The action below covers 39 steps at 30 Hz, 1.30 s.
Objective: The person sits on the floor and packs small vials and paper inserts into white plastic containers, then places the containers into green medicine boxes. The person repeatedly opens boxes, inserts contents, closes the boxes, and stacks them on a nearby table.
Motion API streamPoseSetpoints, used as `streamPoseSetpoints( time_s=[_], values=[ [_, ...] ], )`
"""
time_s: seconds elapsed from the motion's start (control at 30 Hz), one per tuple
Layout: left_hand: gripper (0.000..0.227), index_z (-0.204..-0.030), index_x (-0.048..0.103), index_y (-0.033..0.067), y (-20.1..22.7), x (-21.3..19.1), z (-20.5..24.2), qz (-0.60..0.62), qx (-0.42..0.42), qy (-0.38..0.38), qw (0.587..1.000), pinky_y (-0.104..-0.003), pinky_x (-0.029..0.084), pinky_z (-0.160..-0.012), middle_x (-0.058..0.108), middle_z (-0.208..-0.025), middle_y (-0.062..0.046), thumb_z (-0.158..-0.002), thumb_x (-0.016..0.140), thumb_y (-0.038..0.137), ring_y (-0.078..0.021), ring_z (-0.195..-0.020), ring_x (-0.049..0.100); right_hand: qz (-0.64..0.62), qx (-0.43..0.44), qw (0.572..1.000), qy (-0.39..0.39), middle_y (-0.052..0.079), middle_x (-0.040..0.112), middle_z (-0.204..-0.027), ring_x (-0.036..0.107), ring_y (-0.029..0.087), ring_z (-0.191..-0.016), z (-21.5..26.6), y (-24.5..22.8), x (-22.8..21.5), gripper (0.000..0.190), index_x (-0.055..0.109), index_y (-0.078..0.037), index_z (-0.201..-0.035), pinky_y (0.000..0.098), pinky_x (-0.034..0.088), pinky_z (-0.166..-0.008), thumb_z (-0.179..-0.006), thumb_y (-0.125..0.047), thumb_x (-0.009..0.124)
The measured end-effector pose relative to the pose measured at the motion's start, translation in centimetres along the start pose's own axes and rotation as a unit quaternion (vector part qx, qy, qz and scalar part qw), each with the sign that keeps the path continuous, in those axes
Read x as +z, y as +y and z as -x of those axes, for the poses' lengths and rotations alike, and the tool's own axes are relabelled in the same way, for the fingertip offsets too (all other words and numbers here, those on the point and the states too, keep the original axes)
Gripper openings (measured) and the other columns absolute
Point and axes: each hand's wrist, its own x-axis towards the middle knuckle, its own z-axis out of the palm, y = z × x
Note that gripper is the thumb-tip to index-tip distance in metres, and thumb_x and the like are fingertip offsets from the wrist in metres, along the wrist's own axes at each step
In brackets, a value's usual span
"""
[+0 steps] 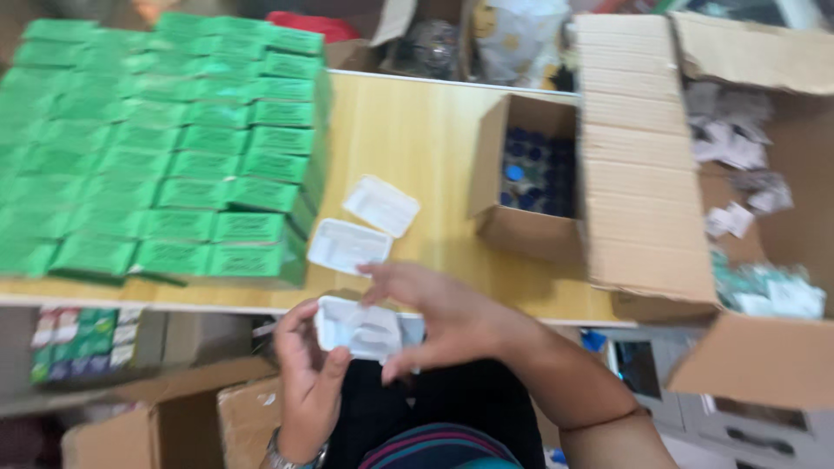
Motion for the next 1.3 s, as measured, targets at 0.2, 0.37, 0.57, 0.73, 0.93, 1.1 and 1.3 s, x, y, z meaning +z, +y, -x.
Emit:
streamPoseSetpoints(
  time_s=[0.2,0.37,0.57,0.73,0.93,1.1,1.3],
  values=[
    [0.079,-0.152,0.024,0.0022,-0.1,3.5,-0.3,0.119,-0.046,-0.094,0.987,-0.042,0.036,-0.117,0.037,-0.155,-0.018,-0.094,0.073,0.021,-0.0287,-0.142,0.043,0.023,0.133,0.987,0.091,0.016,0.06,-0.145,0.061,0.036,-0.132,6.2,-1.5,1.9,0.047,0.066,-0.011,-0.124,0.0428,0.05,-0.109,-0.08,-0.02,0.079],
    [0.069,-0.143,0.039,-0.0009,1.4,2.8,-0.5,-0.123,0.019,-0.121,0.985,-0.042,0.043,-0.113,0.041,-0.151,-0.019,-0.086,0.074,0.014,-0.0309,-0.139,0.048,0.19,0.211,0.94,0.19,0.018,0.059,-0.141,0.051,0.04,-0.134,11.7,0.7,-1.7,0.048,0.064,-0.007,-0.115,0.0471,0.044,-0.109,-0.068,-0.01,0.07],
    [0.042,-0.121,0.061,0.002,2.4,2.4,-0.6,-0.239,0.029,-0.116,0.963,-0.037,0.051,-0.101,0.063,-0.132,-0.016,-0.083,0.078,0.012,-0.029,-0.118,0.065,0.289,0.401,0.854,0.166,0.016,0.058,-0.146,0.061,0.038,-0.117,14.4,3.0,-3.0,0.042,0.071,-0.012,-0.114,0.0472,0.05,-0.097,-0.073,-0.019,0.072],
    [0.037,-0.116,0.064,0.0031,3.0,2.2,-1.0,-0.278,0.045,-0.107,0.953,-0.04,0.049,-0.102,0.064,-0.128,-0.016,-0.083,0.077,0.013,-0.0331,-0.12,0.064,0.409,0.263,0.845,0.223,0.018,0.069,-0.117,0.069,0.039,-0.103,13.6,0.7,-2.4,0.047,0.072,-0.009,-0.108,0.0479,0.053,-0.089,-0.068,-0.03,0.083],
    [0.038,-0.115,0.065,0.0037,2.6,1.6,-1.4,-0.332,0.062,-0.101,0.936,-0.042,0.048,-0.102,0.064,-0.127,-0.017,-0.081,0.079,0.015,-0.0354,-0.12,0.062,0.351,0.301,0.835,0.299,0.01,0.075,-0.09,0.072,0.029,-0.083,13.9,-1.7,-2.6,0.03,0.073,-0.01,-0.094,0.0398,0.056,-0.075,-0.076,-0.028,0.088],
    [0.039,-0.113,0.066,0.0037,1.6,1.6,-1.8,-0.339,0.092,-0.109,0.93,-0.042,0.047,-0.103,0.065,-0.125,-0.017,-0.078,0.08,0.013,-0.0354,-0.122,0.062,0.131,0.149,0.932,0.303,0.009,0.076,-0.086,0.076,0.022,-0.078,17.6,-4.6,-4.7,0.013,0.072,-0.007,-0.098,0.0327,0.058,-0.07,-0.09,-0.016,0.077],
    [0.038,-0.112,0.067,0.0023,0.5,1.5,-2.3,-0.333,0.095,-0.116,0.931,-0.041,0.048,-0.103,0.065,-0.123,-0.019,-0.077,0.079,0.011,-0.0346,-0.122,0.063,0.336,0.297,0.823,0.348,0.014,0.069,-0.11,0.07,0.023,-0.095,19.0,-4.4,-20.7,0.015,0.065,-0.001,-0.124,0.0319,0.057,-0.085,-0.109,0.002,0.063]
  ],
)
